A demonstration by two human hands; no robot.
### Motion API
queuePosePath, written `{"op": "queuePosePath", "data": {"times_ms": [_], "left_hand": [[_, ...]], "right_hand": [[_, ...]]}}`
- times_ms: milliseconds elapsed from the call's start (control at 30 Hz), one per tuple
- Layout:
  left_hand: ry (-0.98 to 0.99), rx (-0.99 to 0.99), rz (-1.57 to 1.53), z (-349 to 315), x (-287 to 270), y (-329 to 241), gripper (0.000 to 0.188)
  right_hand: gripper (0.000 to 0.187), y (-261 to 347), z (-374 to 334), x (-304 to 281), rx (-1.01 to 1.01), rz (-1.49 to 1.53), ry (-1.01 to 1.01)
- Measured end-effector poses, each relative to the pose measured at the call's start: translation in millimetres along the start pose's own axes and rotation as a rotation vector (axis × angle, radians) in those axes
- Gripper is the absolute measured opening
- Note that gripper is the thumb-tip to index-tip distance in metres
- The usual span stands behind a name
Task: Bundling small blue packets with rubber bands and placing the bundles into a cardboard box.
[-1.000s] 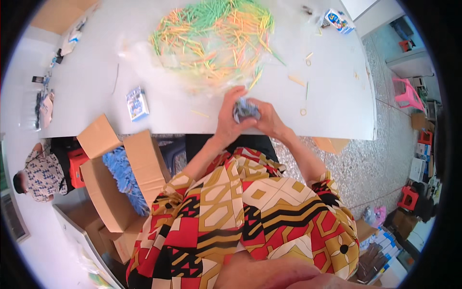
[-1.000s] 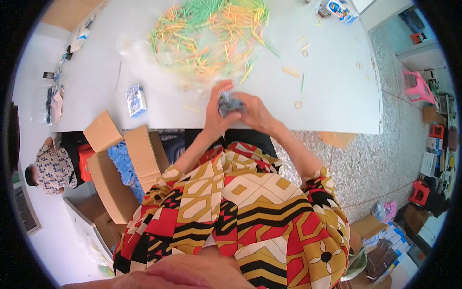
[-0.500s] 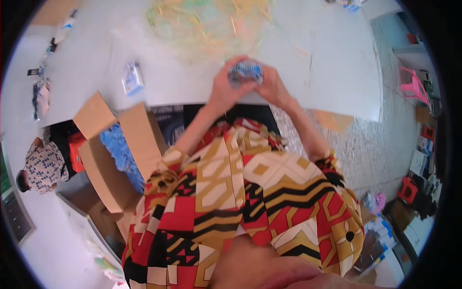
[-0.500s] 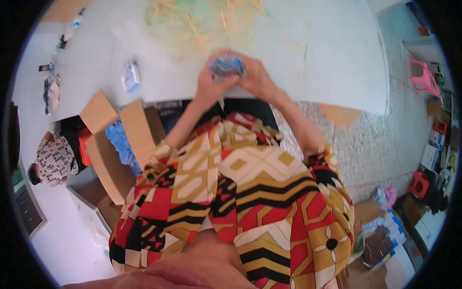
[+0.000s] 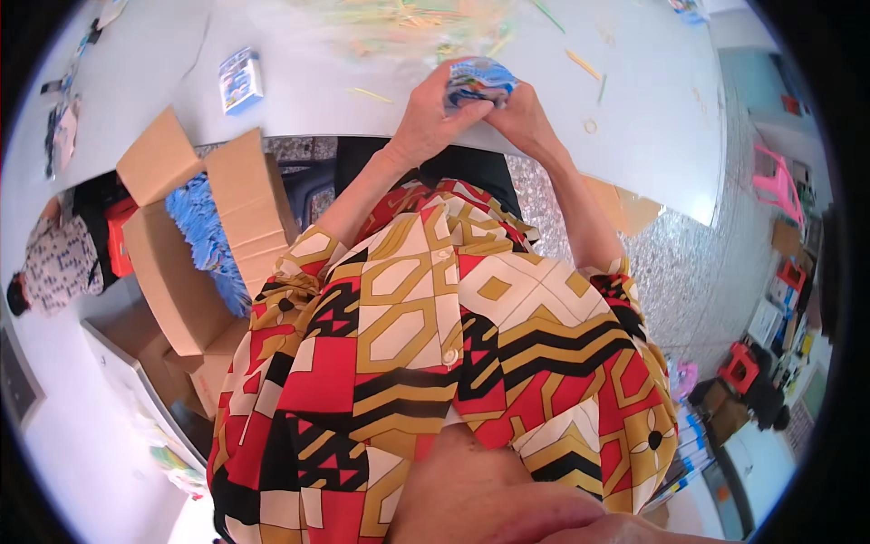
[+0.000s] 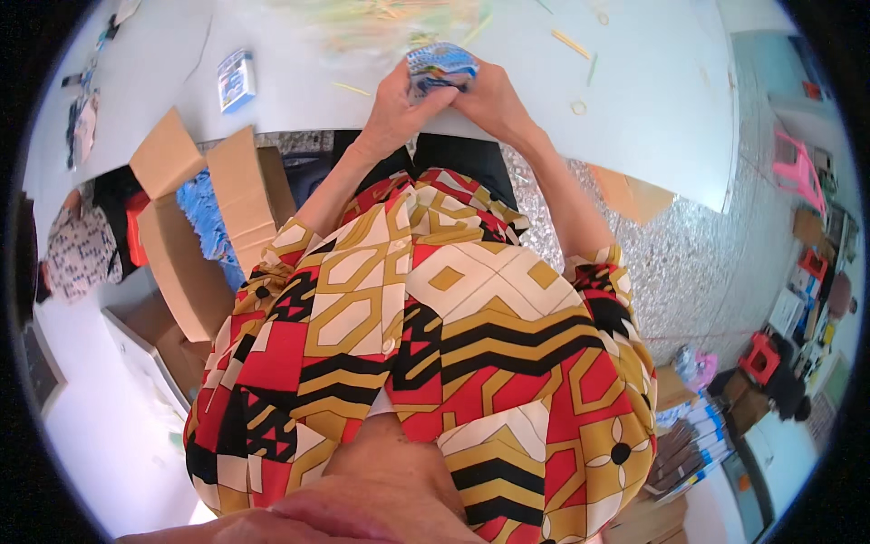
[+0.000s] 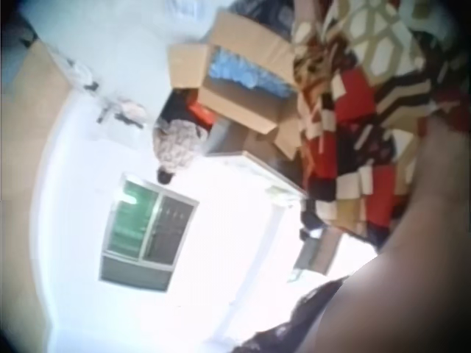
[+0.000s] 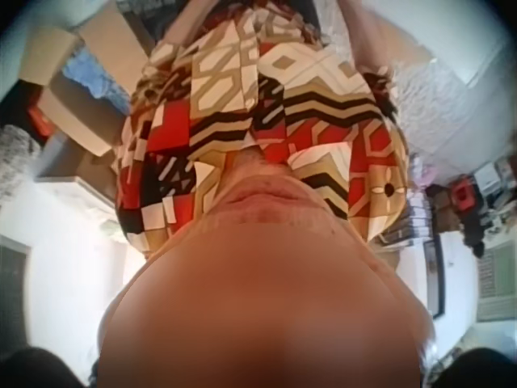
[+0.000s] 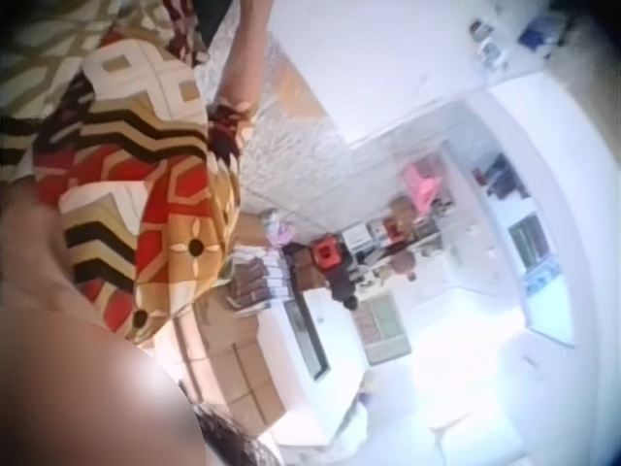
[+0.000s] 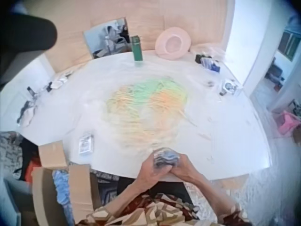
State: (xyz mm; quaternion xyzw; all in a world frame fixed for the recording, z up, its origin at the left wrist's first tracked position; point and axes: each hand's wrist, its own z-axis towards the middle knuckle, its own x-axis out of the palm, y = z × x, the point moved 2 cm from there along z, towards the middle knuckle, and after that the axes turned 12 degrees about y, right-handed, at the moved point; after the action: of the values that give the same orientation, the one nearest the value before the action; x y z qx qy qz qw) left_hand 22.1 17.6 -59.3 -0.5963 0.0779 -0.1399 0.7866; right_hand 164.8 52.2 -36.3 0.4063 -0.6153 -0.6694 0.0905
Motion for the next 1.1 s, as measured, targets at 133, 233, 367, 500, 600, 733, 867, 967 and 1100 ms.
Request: {"op": "queuePosePath", "data": {"times_ms": [133,233,367,500,600,733,867,967,1100], "left_hand": [[-0.045,-0.075,0.062,-20,-11,-32,0.04],[-0.205,0.031,0.103,-44,-24,-46,0.036],[-0.479,0.074,0.04,-99,-53,-76,0.025],[-0.649,-0.009,0.131,-165,-111,-113,0.025],[-0.878,-0.012,0.223,-275,-204,-115,0.028],[-1.109,-0.164,0.284,-439,-278,-78,0.034],[-1.185,-0.28,0.163,-495,-274,-57,0.023],[-1.218,-0.369,0.0,-519,-271,-43,0.021],[-1.259,-0.45,-0.008,-524,-267,-23,0.017]], "right_hand": [[0.025,31,-5,12,0.016,0.045,0.023],[0.03,44,7,44,-0.149,0.079,-0.025],[0.039,91,21,90,-0.258,0.021,-0.002],[0.045,105,13,91,-0.347,-0.096,0.015],[0.039,90,15,86,-0.322,-0.19,0.054],[0.026,70,3,69,-0.184,-0.223,0.136],[0.019,57,-14,54,-0.086,-0.27,0.119],[0.016,60,-18,61,-0.042,-0.27,0.1],[0.016,57,-22,71,-0.063,-0.331,0.097]]}}
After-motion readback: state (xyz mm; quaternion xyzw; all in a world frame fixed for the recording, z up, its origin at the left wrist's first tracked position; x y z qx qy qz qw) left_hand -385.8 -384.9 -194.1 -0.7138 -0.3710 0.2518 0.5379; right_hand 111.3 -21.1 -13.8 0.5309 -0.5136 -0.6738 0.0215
